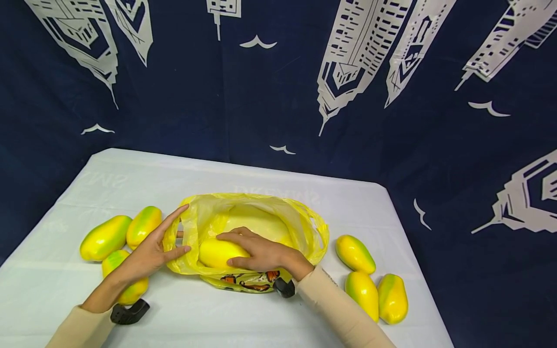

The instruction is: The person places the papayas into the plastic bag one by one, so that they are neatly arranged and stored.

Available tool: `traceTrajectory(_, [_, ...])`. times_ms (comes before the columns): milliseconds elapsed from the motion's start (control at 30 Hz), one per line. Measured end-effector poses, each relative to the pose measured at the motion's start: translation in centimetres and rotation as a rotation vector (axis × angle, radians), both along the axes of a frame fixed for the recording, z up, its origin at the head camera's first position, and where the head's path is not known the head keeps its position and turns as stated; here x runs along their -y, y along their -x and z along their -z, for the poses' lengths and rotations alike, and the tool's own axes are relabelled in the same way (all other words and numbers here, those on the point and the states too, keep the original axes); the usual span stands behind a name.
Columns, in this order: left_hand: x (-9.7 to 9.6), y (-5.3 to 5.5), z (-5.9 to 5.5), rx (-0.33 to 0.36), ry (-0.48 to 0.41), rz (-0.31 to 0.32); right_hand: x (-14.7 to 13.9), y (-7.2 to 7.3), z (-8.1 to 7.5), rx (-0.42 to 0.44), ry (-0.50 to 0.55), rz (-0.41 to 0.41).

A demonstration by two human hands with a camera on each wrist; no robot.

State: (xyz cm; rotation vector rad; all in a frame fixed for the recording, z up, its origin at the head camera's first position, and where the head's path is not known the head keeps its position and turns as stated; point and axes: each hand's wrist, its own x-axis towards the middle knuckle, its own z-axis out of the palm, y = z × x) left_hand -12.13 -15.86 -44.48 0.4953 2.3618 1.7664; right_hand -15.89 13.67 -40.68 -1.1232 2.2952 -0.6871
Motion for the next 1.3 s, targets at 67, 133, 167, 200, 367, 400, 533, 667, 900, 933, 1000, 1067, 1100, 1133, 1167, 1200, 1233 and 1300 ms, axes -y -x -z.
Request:
traceTrajectory(67, [0.0, 0.0, 0.0, 0.004, 0.005, -0.003, 0.0, 0.0, -0.1, -0.003, -0.003, 0.008])
traceTrajectory(133, [0.0, 0.0, 0.1, 0.007, 0.009, -0.004, 0.0, 0.1, -0.1, -0.004, -0.006, 0.014])
traceTrajectory(167, [0.0, 0.0, 0.1, 0.009, 0.007, -0.005, 0.0, 0.1, -0.2, -0.005, -0.006, 0.017])
traceTrajectory(200, [0.0, 0.0, 0.1, 0.009, 0.006, -0.005, -0.1, 0.1, -0.2, -0.004, -0.006, 0.019])
traceTrajectory(367, [0.0, 0.0, 0.2, 0.005, 0.006, -0.006, -0.3, 0.2, -0.5, -0.010, -0.006, 0.038])
traceTrajectory(400, [0.0, 0.0, 0.2, 0.004, 0.008, -0.006, -0.3, 0.3, -0.6, -0.010, -0.005, 0.044])
traceTrajectory(533, [0.1, 0.0, 0.1, 0.007, 0.012, -0.007, -0.7, 0.4, -1.0, -0.010, 0.010, 0.065])
traceTrajectory(667, [0.0, -0.1, 0.1, 0.020, 0.006, -0.007, -1.2, 0.6, -1.7, -0.018, 0.039, 0.078])
traceTrajectory(900, [0.1, -0.1, 0.1, 0.018, -0.001, -0.004, -2.1, 1.0, -3.2, -0.059, 0.103, 0.100])
traceTrajectory(933, [0.1, -0.1, 0.1, 0.015, 0.000, -0.004, -2.2, 1.0, -3.4, -0.062, 0.106, 0.107])
traceTrajectory(1000, [0.2, -0.1, 0.1, 0.017, -0.001, -0.005, -2.5, 0.9, -3.9, -0.067, 0.122, 0.115])
traceTrajectory(1067, [0.2, -0.1, 0.1, 0.019, -0.001, -0.005, -2.7, 1.0, -4.4, -0.069, 0.141, 0.122])
traceTrajectory(1100, [0.2, -0.2, 0.1, 0.023, -0.005, -0.004, -2.9, 0.9, -4.7, -0.069, 0.150, 0.126])
traceTrajectory(1133, [0.2, -0.2, 0.0, 0.025, -0.009, -0.002, -3.0, 1.0, -4.9, -0.071, 0.159, 0.130])
traceTrajectory(1167, [0.2, -0.2, 0.0, 0.029, -0.010, -0.002, -3.2, 1.0, -5.1, -0.075, 0.166, 0.134])
traceTrajectory(1200, [0.2, -0.2, 0.0, 0.032, -0.014, 0.000, -3.4, 1.0, -5.4, -0.078, 0.169, 0.141])
traceTrajectory(1233, [0.2, -0.2, 0.0, 0.034, -0.014, -0.001, -3.5, 1.0, -5.6, -0.082, 0.173, 0.147])
traceTrajectory(1300, [0.2, -0.2, -0.1, 0.038, -0.020, 0.001, -3.8, 1.0, -6.0, -0.084, 0.178, 0.165])
